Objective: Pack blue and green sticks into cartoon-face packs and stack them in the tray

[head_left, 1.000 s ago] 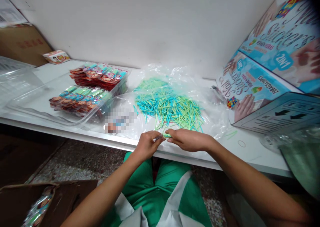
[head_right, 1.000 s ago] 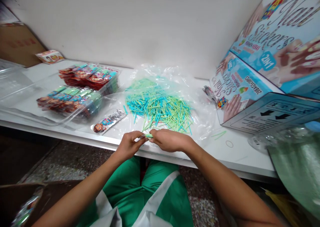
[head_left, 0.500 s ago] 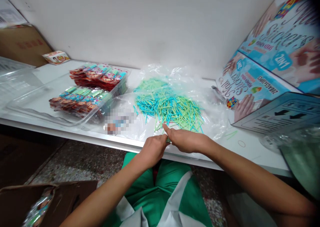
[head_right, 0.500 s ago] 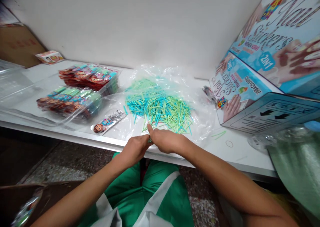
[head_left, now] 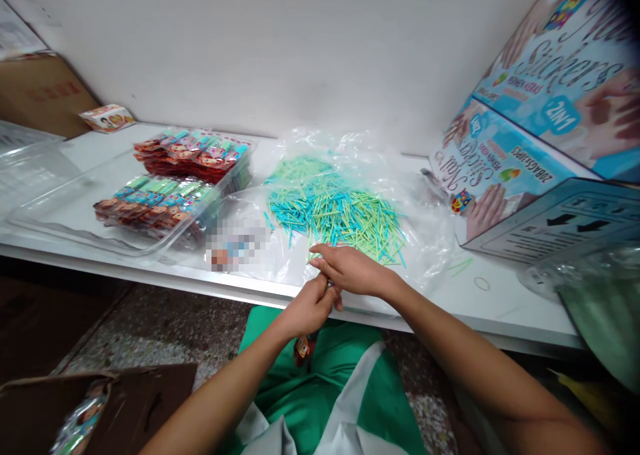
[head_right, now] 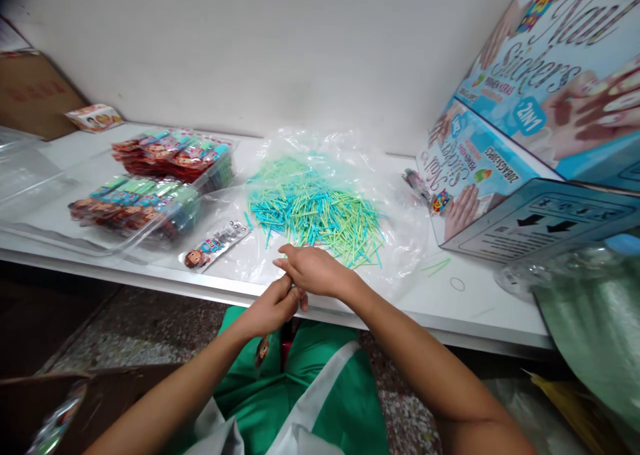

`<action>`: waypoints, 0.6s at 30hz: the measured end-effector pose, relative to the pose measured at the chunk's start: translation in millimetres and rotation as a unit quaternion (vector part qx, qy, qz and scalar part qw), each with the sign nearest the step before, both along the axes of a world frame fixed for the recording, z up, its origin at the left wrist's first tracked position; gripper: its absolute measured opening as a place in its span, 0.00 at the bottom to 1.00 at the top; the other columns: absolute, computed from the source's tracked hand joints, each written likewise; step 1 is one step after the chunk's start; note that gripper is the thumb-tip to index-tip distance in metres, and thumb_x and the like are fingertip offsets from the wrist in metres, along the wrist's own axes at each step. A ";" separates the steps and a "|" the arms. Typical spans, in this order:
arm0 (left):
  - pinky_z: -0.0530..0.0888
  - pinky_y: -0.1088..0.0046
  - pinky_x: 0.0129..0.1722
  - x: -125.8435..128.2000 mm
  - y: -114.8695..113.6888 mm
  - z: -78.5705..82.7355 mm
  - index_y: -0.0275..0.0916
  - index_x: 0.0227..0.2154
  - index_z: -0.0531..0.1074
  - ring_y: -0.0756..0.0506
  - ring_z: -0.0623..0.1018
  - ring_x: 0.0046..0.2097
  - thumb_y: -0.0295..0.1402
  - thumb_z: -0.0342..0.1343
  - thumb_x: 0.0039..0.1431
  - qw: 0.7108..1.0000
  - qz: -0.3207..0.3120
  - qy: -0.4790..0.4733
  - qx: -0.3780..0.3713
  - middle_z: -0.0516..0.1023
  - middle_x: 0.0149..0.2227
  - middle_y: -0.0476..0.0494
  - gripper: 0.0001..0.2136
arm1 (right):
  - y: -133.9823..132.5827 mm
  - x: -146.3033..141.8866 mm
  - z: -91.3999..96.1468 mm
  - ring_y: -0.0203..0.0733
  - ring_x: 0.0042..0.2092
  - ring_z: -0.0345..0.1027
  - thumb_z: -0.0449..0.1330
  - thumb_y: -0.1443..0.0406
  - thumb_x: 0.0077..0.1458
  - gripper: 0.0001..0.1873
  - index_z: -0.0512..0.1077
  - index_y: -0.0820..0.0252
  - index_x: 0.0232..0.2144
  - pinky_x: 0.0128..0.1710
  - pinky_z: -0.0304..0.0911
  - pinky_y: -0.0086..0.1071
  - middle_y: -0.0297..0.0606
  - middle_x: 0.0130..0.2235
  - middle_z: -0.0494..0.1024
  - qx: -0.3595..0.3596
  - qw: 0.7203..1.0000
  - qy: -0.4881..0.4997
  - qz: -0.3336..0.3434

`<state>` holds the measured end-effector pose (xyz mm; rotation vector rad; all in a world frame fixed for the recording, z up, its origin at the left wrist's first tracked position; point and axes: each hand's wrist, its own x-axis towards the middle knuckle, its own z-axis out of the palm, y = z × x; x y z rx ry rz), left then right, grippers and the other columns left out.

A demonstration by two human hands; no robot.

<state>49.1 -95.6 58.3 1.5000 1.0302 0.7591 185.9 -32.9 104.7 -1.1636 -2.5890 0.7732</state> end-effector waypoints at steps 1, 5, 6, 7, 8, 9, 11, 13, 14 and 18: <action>0.62 0.77 0.23 0.0 -0.5 -2.2 0.36 0.34 0.64 0.52 0.66 0.22 0.43 0.44 0.60 0.999 0.017 -0.027 -0.022 0.71 0.24 0.49 0.14 | 0.9 0.7 -0.7 0.46 0.50 0.65 0.43 0.53 0.61 0.24 0.63 0.60 0.52 0.48 0.57 0.38 0.46 0.49 0.72 -0.018 0.999 0.036 -0.021; 0.61 0.78 0.21 -2.4 0.1 -8.9 0.37 0.33 0.62 0.54 0.66 0.20 0.46 0.46 0.58 0.981 0.063 -0.145 -0.116 0.71 0.25 0.50 0.15 | -0.4 13.0 -11.7 0.38 0.35 0.70 0.45 0.50 0.59 0.24 0.66 0.60 0.46 0.29 0.63 0.30 0.43 0.42 0.74 -0.176 0.952 0.208 -0.137; 0.63 0.78 0.22 -3.0 0.7 -9.8 0.37 0.33 0.63 0.53 0.68 0.21 0.46 0.47 0.58 0.974 0.070 -0.170 -0.128 0.72 0.26 0.49 0.15 | -2.4 16.3 -16.5 0.37 0.32 0.69 0.48 0.51 0.57 0.23 0.68 0.61 0.43 0.24 0.62 0.28 0.42 0.39 0.74 -0.217 0.936 0.238 -0.142; 0.64 0.78 0.24 -3.4 1.4 -10.6 0.36 0.34 0.64 0.53 0.70 0.23 0.46 0.49 0.57 0.969 0.077 -0.191 -0.136 0.73 0.27 0.48 0.16 | -4.9 19.0 -21.3 0.36 0.30 0.68 0.51 0.52 0.55 0.21 0.69 0.62 0.40 0.22 0.60 0.27 0.40 0.36 0.73 -0.246 0.923 0.260 -0.142; 0.65 0.77 0.25 -3.5 1.9 -11.2 0.36 0.35 0.65 0.52 0.71 0.25 0.46 0.50 0.56 0.965 0.083 -0.205 -0.143 0.73 0.28 0.48 0.16 | -7.7 20.8 -25.6 0.35 0.28 0.67 0.54 0.53 0.53 0.18 0.70 0.62 0.36 0.21 0.58 0.26 0.37 0.32 0.73 -0.263 0.913 0.275 -0.145; 0.66 0.77 0.27 -3.2 2.3 -11.8 0.36 0.35 0.66 0.52 0.72 0.26 0.45 0.52 0.55 0.961 0.089 -0.215 -0.147 0.73 0.28 0.47 0.16 | -10.3 21.8 -29.0 0.34 0.27 0.66 0.56 0.55 0.51 0.16 0.70 0.62 0.34 0.21 0.57 0.25 0.35 0.28 0.71 -0.267 0.908 0.286 -0.150; 0.67 0.77 0.28 -2.2 2.7 -12.8 0.36 0.35 0.67 0.52 0.73 0.26 0.45 0.54 0.53 0.958 0.099 -0.221 -0.154 0.74 0.28 0.47 0.16 | -14.4 21.8 -32.5 0.33 0.25 0.63 0.58 0.57 0.49 0.13 0.71 0.63 0.30 0.21 0.56 0.25 0.31 0.23 0.68 -0.260 0.905 0.296 -0.163; 0.67 0.77 0.28 -1.4 2.7 -13.2 0.35 0.35 0.67 0.51 0.74 0.26 0.45 0.55 0.52 0.957 0.102 -0.222 -0.157 0.75 0.28 0.46 0.16 | -16.0 20.8 -32.4 0.32 0.25 0.62 0.58 0.59 0.49 0.11 0.71 0.63 0.28 0.24 0.57 0.26 0.31 0.22 0.68 -0.246 0.906 0.305 -0.162; 0.67 0.77 0.28 -1.2 2.6 -13.0 0.35 0.35 0.68 0.51 0.74 0.26 0.45 0.56 0.52 0.957 0.101 -0.223 -0.157 0.75 0.28 0.46 0.16 | -16.0 20.4 -31.8 0.32 0.26 0.62 0.58 0.60 0.49 0.11 0.71 0.63 0.28 0.25 0.58 0.26 0.31 0.23 0.69 -0.241 0.906 0.311 -0.157; 0.67 0.77 0.26 -1.6 2.7 -11.1 0.35 0.35 0.68 0.51 0.74 0.25 0.44 0.56 0.52 0.955 0.092 -0.226 -0.170 0.76 0.28 0.45 0.16 | -14.7 20.5 -30.6 0.32 0.27 0.62 0.58 0.60 0.50 0.10 0.71 0.63 0.29 0.28 0.59 0.27 0.31 0.25 0.70 -0.225 0.909 0.319 -0.145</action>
